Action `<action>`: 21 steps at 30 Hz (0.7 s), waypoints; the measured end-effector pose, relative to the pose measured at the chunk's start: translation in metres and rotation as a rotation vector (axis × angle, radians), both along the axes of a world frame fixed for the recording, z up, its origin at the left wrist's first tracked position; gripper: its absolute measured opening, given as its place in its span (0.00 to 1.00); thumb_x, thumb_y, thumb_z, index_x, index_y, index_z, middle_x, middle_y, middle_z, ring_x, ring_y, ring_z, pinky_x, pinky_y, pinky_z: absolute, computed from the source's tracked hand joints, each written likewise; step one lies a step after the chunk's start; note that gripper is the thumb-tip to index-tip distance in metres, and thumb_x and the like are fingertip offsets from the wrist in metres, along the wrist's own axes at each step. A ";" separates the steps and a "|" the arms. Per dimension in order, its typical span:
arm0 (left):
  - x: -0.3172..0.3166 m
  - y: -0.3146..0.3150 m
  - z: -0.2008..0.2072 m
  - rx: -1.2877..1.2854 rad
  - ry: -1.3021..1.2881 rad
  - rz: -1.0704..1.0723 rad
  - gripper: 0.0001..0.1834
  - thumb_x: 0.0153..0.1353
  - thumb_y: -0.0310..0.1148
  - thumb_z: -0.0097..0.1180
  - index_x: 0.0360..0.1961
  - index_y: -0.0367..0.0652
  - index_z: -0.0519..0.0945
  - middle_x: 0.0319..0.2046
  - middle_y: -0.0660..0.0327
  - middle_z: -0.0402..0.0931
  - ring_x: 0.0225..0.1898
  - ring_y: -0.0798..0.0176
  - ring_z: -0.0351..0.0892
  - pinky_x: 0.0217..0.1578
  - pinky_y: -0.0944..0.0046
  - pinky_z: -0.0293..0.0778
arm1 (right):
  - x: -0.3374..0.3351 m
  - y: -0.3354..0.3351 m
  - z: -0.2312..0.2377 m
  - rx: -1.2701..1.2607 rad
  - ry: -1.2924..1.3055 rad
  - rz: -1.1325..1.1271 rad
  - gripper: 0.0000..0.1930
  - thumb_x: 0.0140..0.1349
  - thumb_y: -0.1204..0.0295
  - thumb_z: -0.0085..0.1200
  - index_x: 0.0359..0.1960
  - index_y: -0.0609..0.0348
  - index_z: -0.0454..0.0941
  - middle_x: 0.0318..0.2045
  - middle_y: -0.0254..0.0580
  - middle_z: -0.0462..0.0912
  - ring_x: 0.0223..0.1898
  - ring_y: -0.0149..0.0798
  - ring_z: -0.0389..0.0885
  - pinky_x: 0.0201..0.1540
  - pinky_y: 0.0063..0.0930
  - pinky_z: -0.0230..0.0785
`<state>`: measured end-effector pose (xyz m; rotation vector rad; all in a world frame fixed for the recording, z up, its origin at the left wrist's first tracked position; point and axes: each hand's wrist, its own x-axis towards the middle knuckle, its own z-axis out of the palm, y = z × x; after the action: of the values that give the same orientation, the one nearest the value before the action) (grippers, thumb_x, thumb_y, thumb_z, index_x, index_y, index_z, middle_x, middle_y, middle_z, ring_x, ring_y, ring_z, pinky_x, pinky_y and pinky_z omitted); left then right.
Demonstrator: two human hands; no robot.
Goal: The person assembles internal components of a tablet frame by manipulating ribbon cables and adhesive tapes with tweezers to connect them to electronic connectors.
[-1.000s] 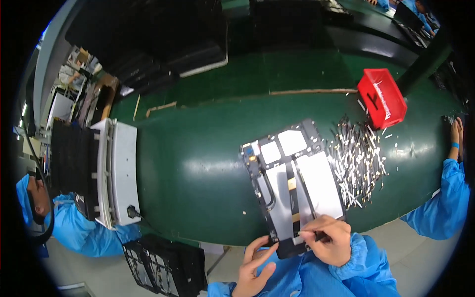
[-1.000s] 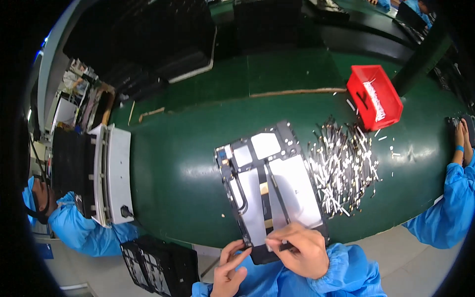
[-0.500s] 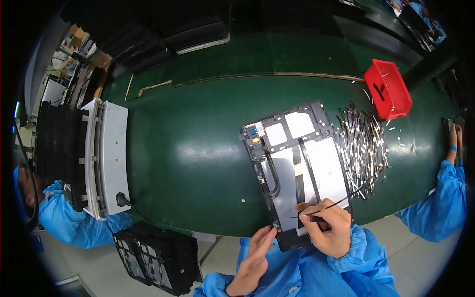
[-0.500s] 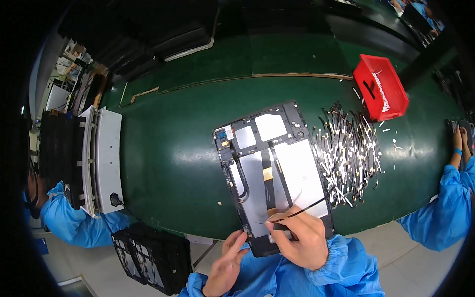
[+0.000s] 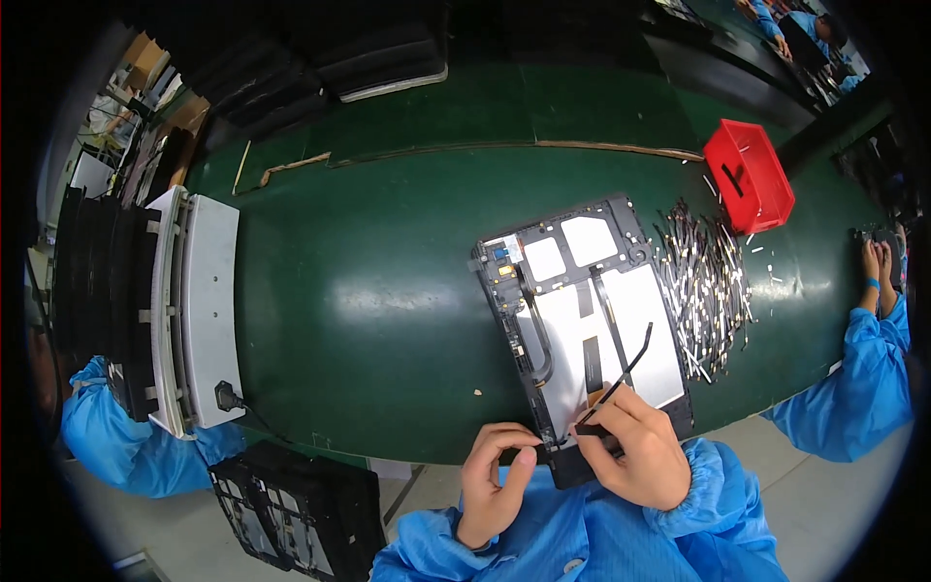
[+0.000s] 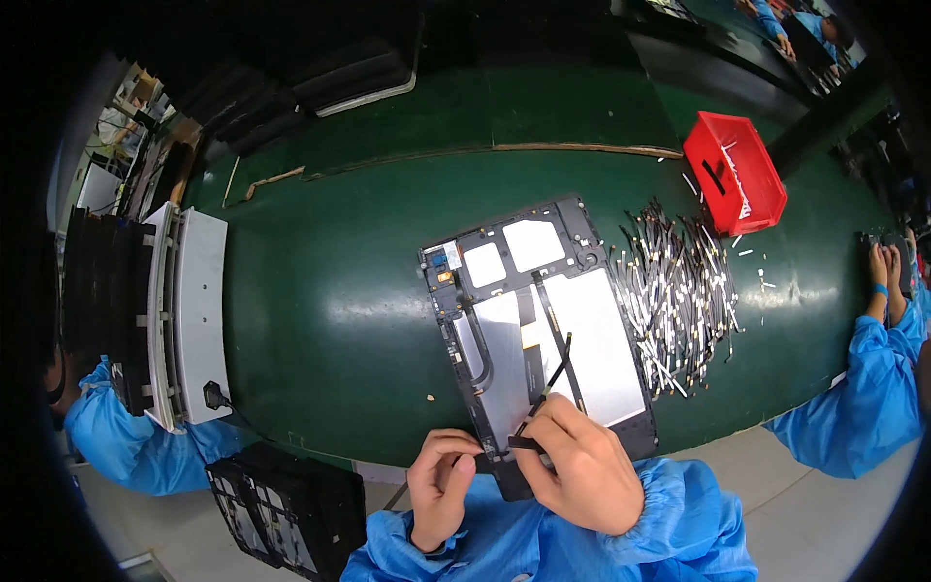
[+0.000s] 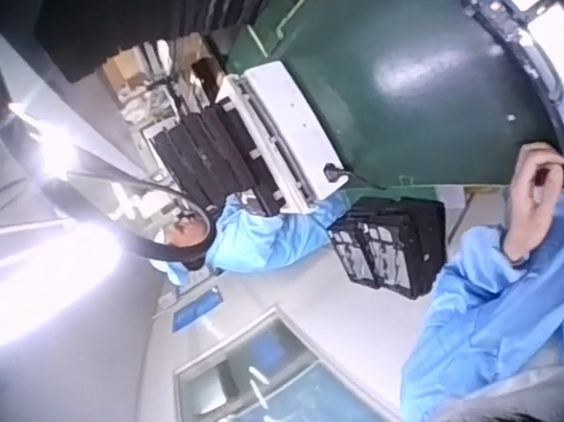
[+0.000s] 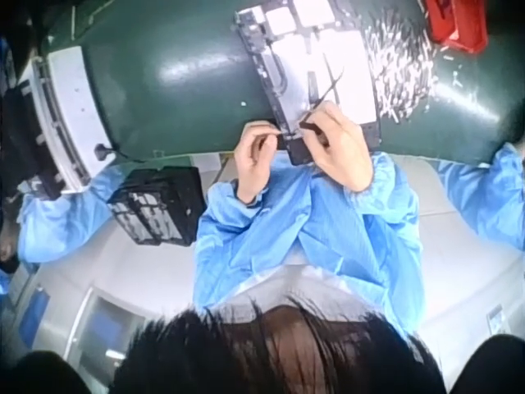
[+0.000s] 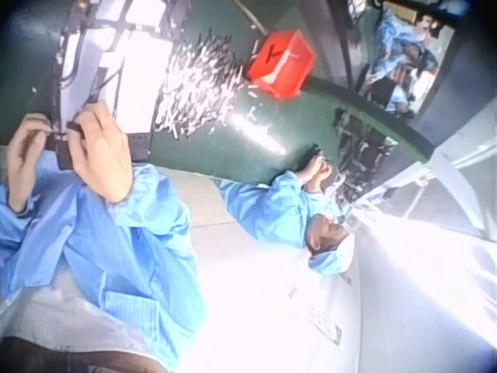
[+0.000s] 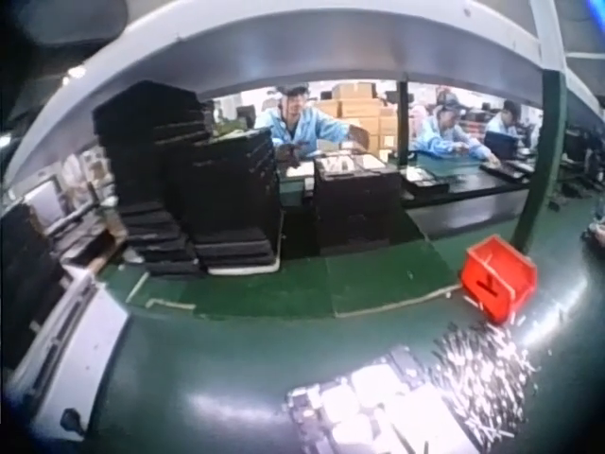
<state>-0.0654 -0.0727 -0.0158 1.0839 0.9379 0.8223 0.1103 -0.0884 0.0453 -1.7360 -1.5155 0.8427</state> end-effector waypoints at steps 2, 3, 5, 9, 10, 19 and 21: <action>0.003 0.001 -0.003 0.044 0.033 0.032 0.06 0.58 0.21 0.55 0.38 0.33 0.76 0.39 0.56 0.72 0.40 0.67 0.73 0.44 0.69 0.69 | -0.001 0.000 0.003 -0.067 0.018 -0.035 0.08 0.49 0.80 0.59 0.31 0.66 0.75 0.30 0.46 0.73 0.28 0.50 0.77 0.29 0.35 0.71; 0.005 0.002 -0.003 0.043 0.029 0.031 0.06 0.58 0.21 0.55 0.38 0.33 0.76 0.39 0.56 0.72 0.40 0.67 0.73 0.44 0.69 0.69 | -0.001 0.000 0.004 -0.067 0.015 -0.036 0.08 0.49 0.80 0.59 0.31 0.66 0.75 0.30 0.46 0.73 0.28 0.50 0.77 0.29 0.35 0.71; 0.008 0.004 -0.003 0.089 0.057 0.073 0.07 0.56 0.21 0.58 0.37 0.34 0.75 0.36 0.57 0.74 0.36 0.67 0.75 0.40 0.70 0.71 | 0.000 0.002 0.005 -0.081 0.015 -0.024 0.08 0.50 0.80 0.59 0.31 0.67 0.75 0.30 0.46 0.73 0.28 0.50 0.77 0.29 0.35 0.71; 0.010 0.005 -0.008 0.111 0.056 0.088 0.08 0.56 0.22 0.59 0.36 0.34 0.75 0.33 0.58 0.75 0.35 0.67 0.75 0.39 0.70 0.71 | 0.002 0.003 0.006 -0.089 0.000 -0.004 0.08 0.50 0.80 0.60 0.32 0.66 0.75 0.31 0.46 0.73 0.28 0.50 0.77 0.30 0.36 0.71; 0.010 0.005 -0.008 0.115 0.058 0.094 0.08 0.56 0.22 0.59 0.36 0.33 0.75 0.33 0.57 0.75 0.35 0.67 0.76 0.39 0.70 0.71 | 0.002 0.003 0.006 -0.089 0.004 0.014 0.08 0.50 0.80 0.59 0.32 0.66 0.76 0.31 0.46 0.73 0.28 0.49 0.78 0.30 0.36 0.72; 0.009 0.005 -0.010 0.139 0.079 0.101 0.08 0.56 0.22 0.58 0.37 0.32 0.75 0.33 0.56 0.76 0.34 0.67 0.76 0.38 0.70 0.72 | 0.005 0.005 0.005 -0.103 0.025 0.020 0.07 0.51 0.79 0.59 0.31 0.67 0.77 0.30 0.46 0.75 0.28 0.46 0.78 0.30 0.32 0.72; 0.009 0.005 -0.010 0.146 0.084 0.101 0.08 0.57 0.22 0.58 0.37 0.32 0.75 0.33 0.56 0.76 0.34 0.67 0.76 0.38 0.70 0.72 | 0.003 0.005 0.004 -0.086 0.020 0.022 0.06 0.51 0.80 0.59 0.30 0.69 0.77 0.29 0.46 0.75 0.25 0.43 0.78 0.27 0.28 0.71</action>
<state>-0.0562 -0.0676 -0.0260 1.2123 1.0224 0.9458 0.1137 -0.0832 0.0494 -1.7708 -1.5073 0.9463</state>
